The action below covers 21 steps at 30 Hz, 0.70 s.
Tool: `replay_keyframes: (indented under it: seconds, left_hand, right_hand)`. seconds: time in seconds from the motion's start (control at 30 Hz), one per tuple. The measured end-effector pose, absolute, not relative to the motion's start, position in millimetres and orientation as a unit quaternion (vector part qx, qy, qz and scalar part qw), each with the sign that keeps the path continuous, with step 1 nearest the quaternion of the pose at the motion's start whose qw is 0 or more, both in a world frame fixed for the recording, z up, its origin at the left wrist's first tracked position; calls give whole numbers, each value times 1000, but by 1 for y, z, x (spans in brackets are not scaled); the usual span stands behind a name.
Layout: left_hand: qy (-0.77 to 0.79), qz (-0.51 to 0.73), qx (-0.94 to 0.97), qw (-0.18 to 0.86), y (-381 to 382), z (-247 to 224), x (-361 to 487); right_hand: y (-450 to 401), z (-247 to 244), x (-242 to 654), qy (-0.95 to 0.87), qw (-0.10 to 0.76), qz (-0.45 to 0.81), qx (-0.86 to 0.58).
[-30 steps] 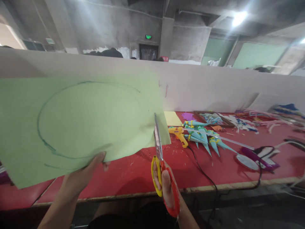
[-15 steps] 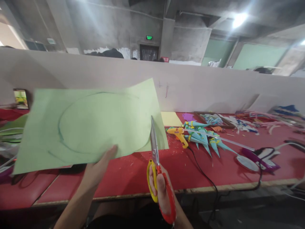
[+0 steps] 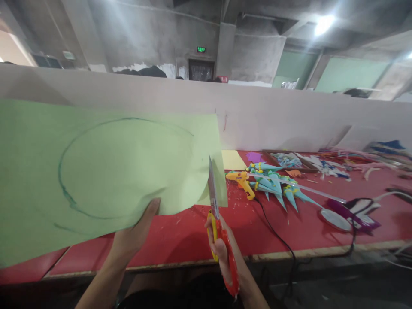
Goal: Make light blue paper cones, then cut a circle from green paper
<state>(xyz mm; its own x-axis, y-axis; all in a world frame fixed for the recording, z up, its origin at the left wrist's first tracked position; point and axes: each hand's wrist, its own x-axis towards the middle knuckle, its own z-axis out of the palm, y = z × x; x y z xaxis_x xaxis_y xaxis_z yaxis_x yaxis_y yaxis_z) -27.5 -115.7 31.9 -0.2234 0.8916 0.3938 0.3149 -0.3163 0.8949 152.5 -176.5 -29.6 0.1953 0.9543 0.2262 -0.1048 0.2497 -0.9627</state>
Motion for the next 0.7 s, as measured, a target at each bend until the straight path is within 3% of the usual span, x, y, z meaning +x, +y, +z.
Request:
replay_keyframes:
  seconds: [0.13,0.33,0.7]
  left_hand:
    - [529,581,573,233,-117,34,-26]
    - [517,583,588,218,-117,39,-28]
    - [587,575,499,276,-110,38,-37]
  right_hand:
    - [-177,-31,156,-488,607,468,-419]
    - [-181,-21,158,-500,577,439,-473]
    - [-186,-8,140,-444,600,433,-505]
